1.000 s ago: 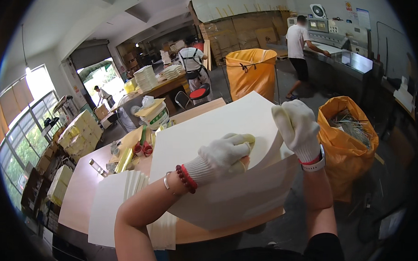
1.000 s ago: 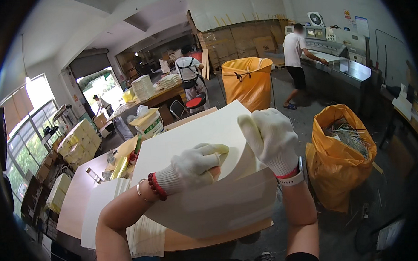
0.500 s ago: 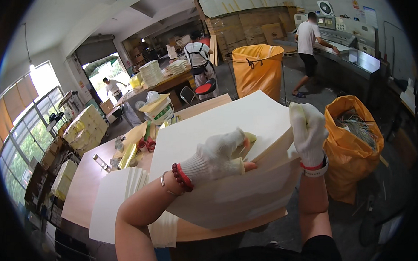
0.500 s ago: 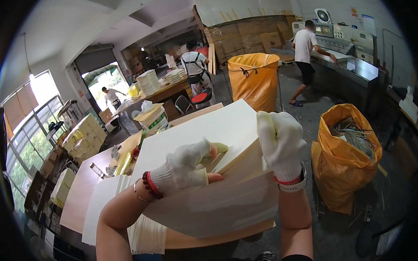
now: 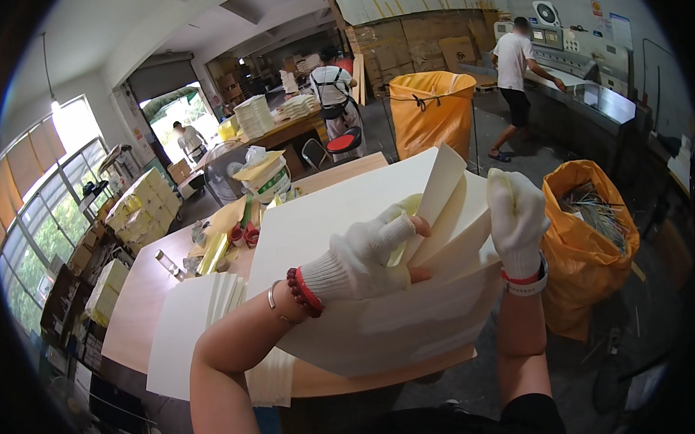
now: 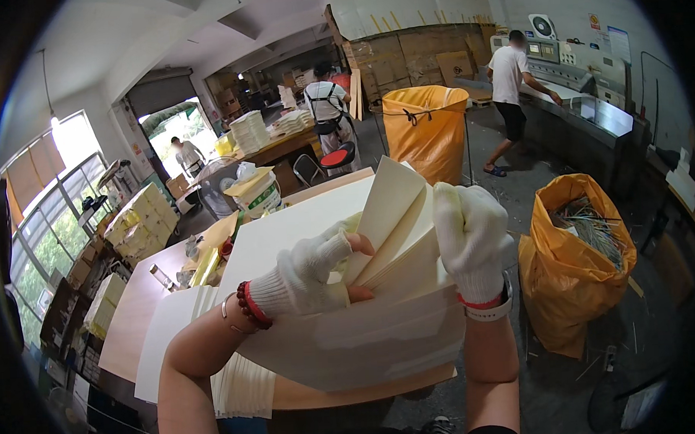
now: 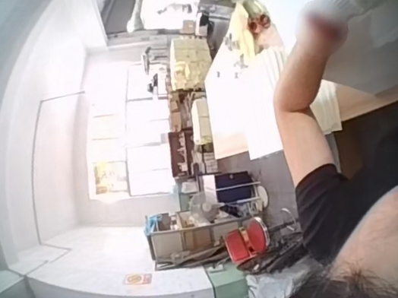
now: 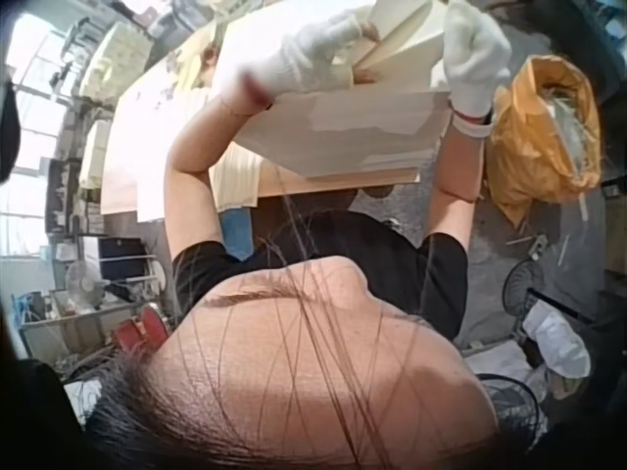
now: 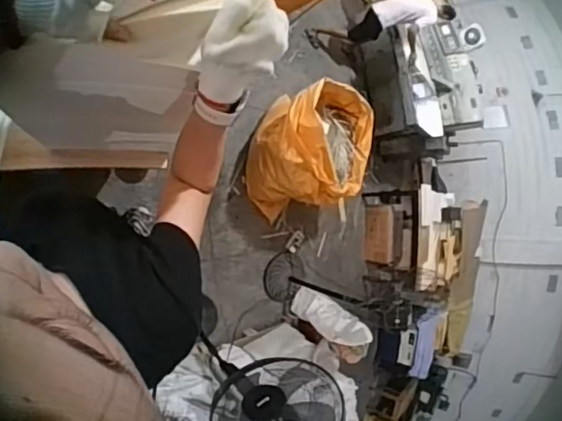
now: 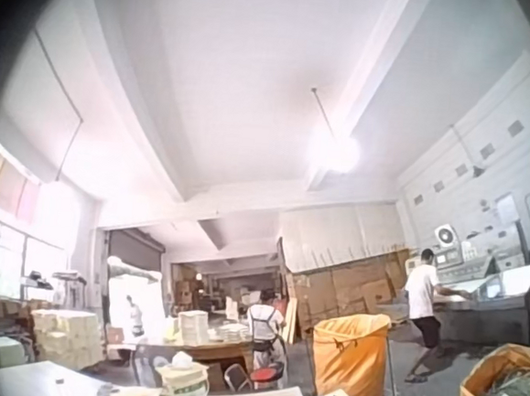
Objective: The person repeatedly picks up small stacks of white paper sheets from a table and places them onto a larger growing stack. The person wears white gloves and handles the paper with both hands, aligning the edges before setting each batch down. The process continues throughout the clip in a repetitive manner.
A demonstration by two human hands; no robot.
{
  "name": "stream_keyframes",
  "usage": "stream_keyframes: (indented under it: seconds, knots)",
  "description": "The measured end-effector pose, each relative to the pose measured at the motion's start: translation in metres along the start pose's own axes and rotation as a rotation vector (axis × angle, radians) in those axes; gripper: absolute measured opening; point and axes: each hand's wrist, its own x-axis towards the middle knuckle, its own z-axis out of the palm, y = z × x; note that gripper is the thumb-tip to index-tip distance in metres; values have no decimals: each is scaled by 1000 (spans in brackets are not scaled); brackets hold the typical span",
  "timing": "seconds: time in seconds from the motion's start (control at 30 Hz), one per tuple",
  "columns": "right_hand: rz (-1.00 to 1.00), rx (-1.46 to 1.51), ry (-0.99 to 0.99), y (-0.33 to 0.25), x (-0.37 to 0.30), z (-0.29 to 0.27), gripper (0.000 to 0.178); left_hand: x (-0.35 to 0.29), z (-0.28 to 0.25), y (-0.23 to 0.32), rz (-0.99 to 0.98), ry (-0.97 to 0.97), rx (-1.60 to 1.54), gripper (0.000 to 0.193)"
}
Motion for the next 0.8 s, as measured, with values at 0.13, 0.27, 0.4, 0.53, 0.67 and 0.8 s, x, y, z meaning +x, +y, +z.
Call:
stream_keyframes:
  seconds: [0.13,0.27,0.4,0.53,0.67,0.8]
  knots:
    - [31,42,-31,3,-2,-2,25,0,3,-5,52,35,-3,52]
    - [-205,-41,-30,2,2,1,19,-2,-1,-1,36,-21,88,49]
    - [-157,-11,-45,4,1,-1,11,4,-6,5,-20,-136,46,50]
    - [-103,-9,-44,7,-2,-1,10,3,-2,8,-24,-23,-13,50]
    - [-168,-69,-6,7,-4,-2,13,2,-3,5,-27,-23,11,50]
    - [-15,57,-49,6,-3,-3,11,3,-2,4,13,10,3,52]
